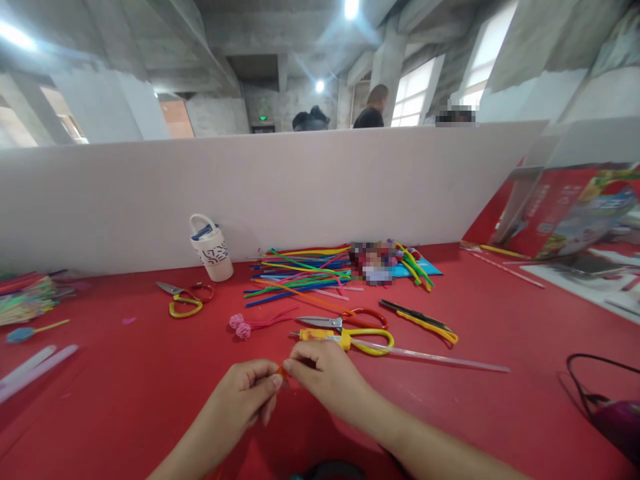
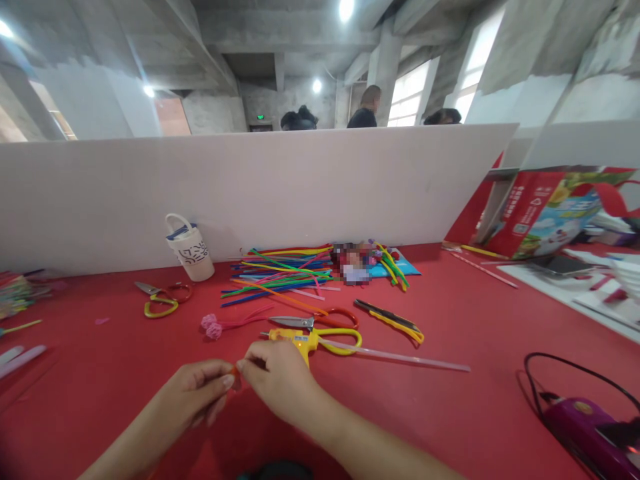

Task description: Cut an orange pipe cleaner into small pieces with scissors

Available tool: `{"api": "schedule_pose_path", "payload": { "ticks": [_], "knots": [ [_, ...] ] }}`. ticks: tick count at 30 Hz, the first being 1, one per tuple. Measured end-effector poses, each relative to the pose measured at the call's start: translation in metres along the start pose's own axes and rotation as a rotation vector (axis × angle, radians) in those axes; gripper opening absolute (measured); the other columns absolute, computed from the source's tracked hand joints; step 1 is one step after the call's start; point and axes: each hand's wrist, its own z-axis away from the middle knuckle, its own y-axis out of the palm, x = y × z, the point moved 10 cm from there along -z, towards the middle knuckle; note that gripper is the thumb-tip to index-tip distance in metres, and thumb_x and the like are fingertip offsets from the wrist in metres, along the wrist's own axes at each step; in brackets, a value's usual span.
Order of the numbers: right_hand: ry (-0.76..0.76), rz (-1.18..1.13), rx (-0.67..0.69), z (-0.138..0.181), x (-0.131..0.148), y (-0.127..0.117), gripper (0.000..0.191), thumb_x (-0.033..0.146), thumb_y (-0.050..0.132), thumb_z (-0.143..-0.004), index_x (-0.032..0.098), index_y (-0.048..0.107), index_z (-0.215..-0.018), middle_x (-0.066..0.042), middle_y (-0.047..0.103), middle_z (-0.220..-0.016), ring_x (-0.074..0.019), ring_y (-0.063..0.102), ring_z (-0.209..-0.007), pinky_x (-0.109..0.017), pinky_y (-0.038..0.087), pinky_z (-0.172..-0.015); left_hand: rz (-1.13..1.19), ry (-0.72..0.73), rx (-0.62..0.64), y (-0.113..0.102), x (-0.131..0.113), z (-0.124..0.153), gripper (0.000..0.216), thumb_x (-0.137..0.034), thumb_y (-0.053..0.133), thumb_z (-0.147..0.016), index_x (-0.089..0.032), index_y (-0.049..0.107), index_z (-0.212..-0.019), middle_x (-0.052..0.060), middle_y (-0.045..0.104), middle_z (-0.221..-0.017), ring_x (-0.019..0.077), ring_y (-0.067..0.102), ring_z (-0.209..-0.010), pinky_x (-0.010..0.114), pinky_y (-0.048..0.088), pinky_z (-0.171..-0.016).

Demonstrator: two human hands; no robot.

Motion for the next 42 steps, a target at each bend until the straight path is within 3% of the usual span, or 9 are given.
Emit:
{"api": "schedule_pose_path", "payload": {
  "ticks": [4, 9, 14, 19, 33, 42],
  "knots": [
    [0.051, -0.167, 0.07, -0.003, -0.007, 0.005, 0.016, 0.026, 0.056, -0.074, 0.019, 0.054, -0.06, 0.005, 0.049, -0.052, -0.0095, 0.044, -0.05, -0.023, 0.03, -0.049, 0.11, -0.026, 0.018, 0.001, 0.004, -0.001, 0.031, -0.049, 0.051, -0.072, -0.019, 0.05, -0.065, -0.006, 0.051, -0.039, 0.0048, 0.021, -0.029, 0.021, 0.011, -0.035],
    [0.098, -0.473, 0.094, -0.004, -0.013, 0.006, 0.024, 0.041, 0.06, -0.07, 0.018, 0.055, -0.067, 0.004, 0.055, -0.055, -0.0087, 0.049, -0.049, -0.024, 0.04, -0.053, 0.173, -0.002, -0.02, -0.001, 0.001, 0.001, 0.032, -0.045, 0.049, -0.077, -0.018, 0.05, -0.061, -0.004, 0.057, -0.045, 0.0024, 0.027, -0.025, 0.017, 0.014, -0.03],
    [0.192, -0.742, 0.137, 0.0, -0.019, 0.013, 0.027, 0.039, 0.068, -0.066, 0.015, 0.058, -0.07, 0.001, 0.06, -0.06, -0.0092, 0.054, -0.052, -0.025, 0.044, -0.054, 0.167, 0.013, -0.05, -0.003, -0.001, 0.003, 0.03, -0.046, 0.05, -0.076, -0.017, 0.053, -0.068, -0.003, 0.06, -0.052, 0.0045, 0.039, -0.028, 0.015, 0.027, -0.028],
    [0.267, -0.928, 0.171, 0.003, -0.022, 0.022, 0.025, 0.034, 0.07, -0.066, 0.013, 0.058, -0.068, 0.0, 0.061, -0.061, -0.0072, 0.055, -0.051, -0.021, 0.044, -0.052, 0.13, 0.048, -0.091, -0.005, -0.004, 0.004, 0.031, -0.046, 0.051, -0.076, -0.017, 0.054, -0.068, -0.003, 0.06, -0.053, 0.0038, 0.04, -0.028, 0.015, 0.028, -0.028],
    [0.28, -1.016, 0.191, 0.005, -0.02, 0.026, 0.023, 0.029, 0.074, -0.065, 0.012, 0.059, -0.067, 0.001, 0.061, -0.057, -0.0062, 0.054, -0.046, -0.019, 0.042, -0.049, 0.153, 0.001, -0.069, -0.004, -0.003, 0.006, 0.029, -0.043, 0.052, -0.075, -0.016, 0.057, -0.068, -0.003, 0.058, -0.05, 0.0037, 0.04, -0.028, 0.014, 0.027, -0.027],
    [0.29, -1.003, 0.21, 0.008, -0.021, 0.028, 0.023, 0.034, 0.068, -0.072, 0.012, 0.062, -0.072, -0.001, 0.063, -0.063, -0.007, 0.057, -0.051, -0.02, 0.045, -0.053, 0.17, 0.014, -0.062, -0.004, -0.003, 0.005, 0.027, -0.043, 0.052, -0.075, -0.017, 0.054, -0.066, -0.003, 0.059, -0.053, 0.0057, 0.043, -0.029, 0.016, 0.028, -0.028]
  ]
}}
